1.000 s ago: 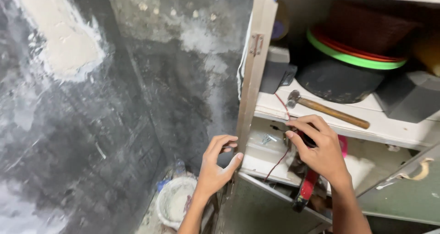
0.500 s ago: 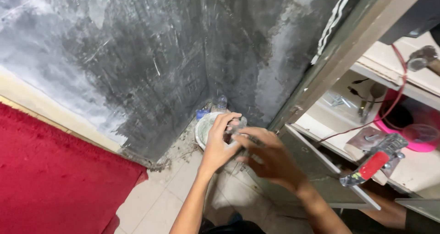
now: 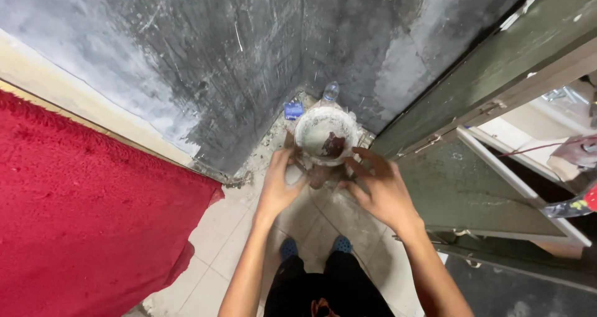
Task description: The person scoops putty from a bucket with a putty knife and applies it onto a wall.
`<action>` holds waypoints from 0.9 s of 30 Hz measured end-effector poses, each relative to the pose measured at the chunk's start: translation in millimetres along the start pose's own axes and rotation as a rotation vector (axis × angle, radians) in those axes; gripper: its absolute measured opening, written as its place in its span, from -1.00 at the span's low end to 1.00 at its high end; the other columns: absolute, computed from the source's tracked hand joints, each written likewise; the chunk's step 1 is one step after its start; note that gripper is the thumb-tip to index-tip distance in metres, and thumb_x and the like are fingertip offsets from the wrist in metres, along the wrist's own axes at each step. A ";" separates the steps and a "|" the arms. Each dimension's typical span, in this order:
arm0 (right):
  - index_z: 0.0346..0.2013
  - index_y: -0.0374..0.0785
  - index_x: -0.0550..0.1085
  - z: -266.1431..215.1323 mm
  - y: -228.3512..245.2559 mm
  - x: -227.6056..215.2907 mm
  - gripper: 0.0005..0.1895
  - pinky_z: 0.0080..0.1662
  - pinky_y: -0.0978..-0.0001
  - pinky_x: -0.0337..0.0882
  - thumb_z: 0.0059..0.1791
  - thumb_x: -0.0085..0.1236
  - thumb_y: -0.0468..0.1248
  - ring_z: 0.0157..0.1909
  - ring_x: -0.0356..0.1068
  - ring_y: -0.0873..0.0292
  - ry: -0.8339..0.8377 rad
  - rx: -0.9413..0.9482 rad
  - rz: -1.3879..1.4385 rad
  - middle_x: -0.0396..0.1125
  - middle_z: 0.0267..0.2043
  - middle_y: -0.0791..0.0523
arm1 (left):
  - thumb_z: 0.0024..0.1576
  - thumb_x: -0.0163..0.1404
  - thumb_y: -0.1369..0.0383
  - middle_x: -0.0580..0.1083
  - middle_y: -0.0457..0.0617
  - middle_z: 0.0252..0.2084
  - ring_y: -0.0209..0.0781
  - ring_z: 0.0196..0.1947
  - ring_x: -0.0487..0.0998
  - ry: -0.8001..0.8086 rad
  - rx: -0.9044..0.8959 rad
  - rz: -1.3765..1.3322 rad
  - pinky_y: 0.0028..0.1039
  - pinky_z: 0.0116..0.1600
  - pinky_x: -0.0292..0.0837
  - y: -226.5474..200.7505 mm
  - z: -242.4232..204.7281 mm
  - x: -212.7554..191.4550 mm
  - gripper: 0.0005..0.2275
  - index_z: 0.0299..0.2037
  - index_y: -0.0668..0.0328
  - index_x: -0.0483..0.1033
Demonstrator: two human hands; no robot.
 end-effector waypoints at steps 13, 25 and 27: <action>0.08 -0.23 0.53 -22.8 -56.2 49.3 -0.58 -0.14 0.19 0.52 -0.04 0.27 -0.17 -0.06 0.53 0.01 0.049 0.524 0.141 0.45 0.04 0.04 | 0.11 0.21 0.33 0.49 0.04 0.04 -0.09 -0.04 0.61 0.132 -0.217 -0.077 -0.33 -0.03 0.51 91.0 -3.1 -12.1 -0.63 0.12 0.13 0.49; 0.11 -0.32 0.46 15.5 -203.0 197.8 -0.56 -0.07 0.17 0.52 -0.01 0.26 -0.20 -0.02 0.51 -0.04 0.171 0.620 0.286 0.45 0.06 -0.07 | 0.19 0.15 0.34 0.51 0.02 0.06 -0.18 -0.10 0.63 0.118 -0.357 -0.047 -0.40 -0.10 0.55 202.3 56.4 48.8 -0.66 0.15 0.14 0.45; 0.11 -0.32 0.46 17.3 -238.4 239.0 -0.57 -0.05 0.14 0.52 0.03 0.26 -0.15 0.01 0.50 -0.05 0.223 0.686 0.300 0.45 0.06 -0.10 | 0.21 0.13 0.36 0.52 0.02 0.05 -0.20 -0.13 0.64 0.093 -0.385 -0.058 -0.43 -0.12 0.56 235.3 67.8 66.9 -0.68 0.16 0.15 0.45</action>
Point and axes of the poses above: each hand's wrist, its own z-axis towards the middle knuckle, its own x-axis out of the palm, y = z × x, the point moved 9 cm from there along z, towards the middle knuckle
